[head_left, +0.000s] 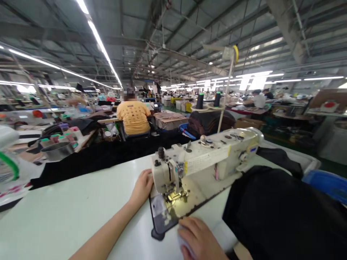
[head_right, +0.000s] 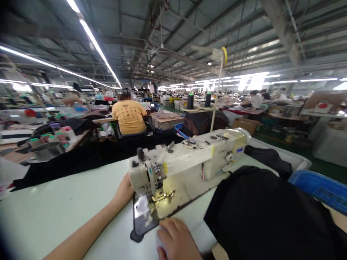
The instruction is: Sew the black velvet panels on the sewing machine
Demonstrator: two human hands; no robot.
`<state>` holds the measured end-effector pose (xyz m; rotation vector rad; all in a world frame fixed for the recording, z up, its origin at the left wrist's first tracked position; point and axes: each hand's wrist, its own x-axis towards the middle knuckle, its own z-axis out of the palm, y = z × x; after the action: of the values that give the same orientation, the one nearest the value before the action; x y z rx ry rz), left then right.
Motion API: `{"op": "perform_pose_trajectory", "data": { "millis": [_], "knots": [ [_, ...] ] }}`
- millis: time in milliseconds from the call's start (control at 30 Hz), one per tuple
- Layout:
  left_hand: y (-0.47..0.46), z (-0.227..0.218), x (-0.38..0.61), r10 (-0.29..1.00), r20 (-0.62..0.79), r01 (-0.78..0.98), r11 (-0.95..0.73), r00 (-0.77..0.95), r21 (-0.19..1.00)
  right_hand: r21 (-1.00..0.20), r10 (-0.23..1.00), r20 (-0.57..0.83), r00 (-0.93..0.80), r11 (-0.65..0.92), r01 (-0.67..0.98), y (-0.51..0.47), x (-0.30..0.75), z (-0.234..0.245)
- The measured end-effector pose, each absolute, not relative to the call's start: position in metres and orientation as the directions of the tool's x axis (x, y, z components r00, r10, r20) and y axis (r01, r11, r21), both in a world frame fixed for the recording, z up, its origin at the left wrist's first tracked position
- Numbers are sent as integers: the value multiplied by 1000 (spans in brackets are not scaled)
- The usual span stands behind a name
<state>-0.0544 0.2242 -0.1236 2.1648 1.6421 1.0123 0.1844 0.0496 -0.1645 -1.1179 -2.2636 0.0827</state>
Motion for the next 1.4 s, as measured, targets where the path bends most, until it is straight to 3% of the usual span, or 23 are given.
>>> {"op": "perform_pose_trajectory", "data": {
  "millis": [133,233,300,367,633,800,900,1033,1200,1400],
  "knots": [
    [163,-127,-78,957,291,707,-209,4,676,-301,865,42,-500,489,819,19,215,-85],
    [132,-118,-84,975,191,692,-61,-113,719,-256,973,66,-220,229,939,5,262,-42],
    [119,-110,-81,980,141,691,-5,-140,723,-225,995,99,-17,39,974,-2,297,-36],
    [112,-104,-75,982,117,690,16,-146,724,-244,995,79,57,-36,969,-6,327,-47],
    [108,-97,-66,978,106,686,47,-179,726,-508,995,83,58,-8,861,-2,357,-98],
    [104,-97,-69,977,141,697,10,-158,717,-770,981,-3,192,-124,626,1,381,-98],
    [105,-96,-70,976,166,715,-16,-141,699,-868,962,-45,268,-170,466,1,398,-96],
    [105,-94,-69,977,164,731,-12,-137,683,-906,949,-79,304,-196,376,-1,403,-93],
    [105,-96,-70,982,145,724,-15,-118,690,-903,963,-26,268,-138,408,-4,395,-87],
    [98,-99,-65,961,260,771,-94,-96,630,-923,930,66,361,-80,376,-11,407,-67]
  ]
}}
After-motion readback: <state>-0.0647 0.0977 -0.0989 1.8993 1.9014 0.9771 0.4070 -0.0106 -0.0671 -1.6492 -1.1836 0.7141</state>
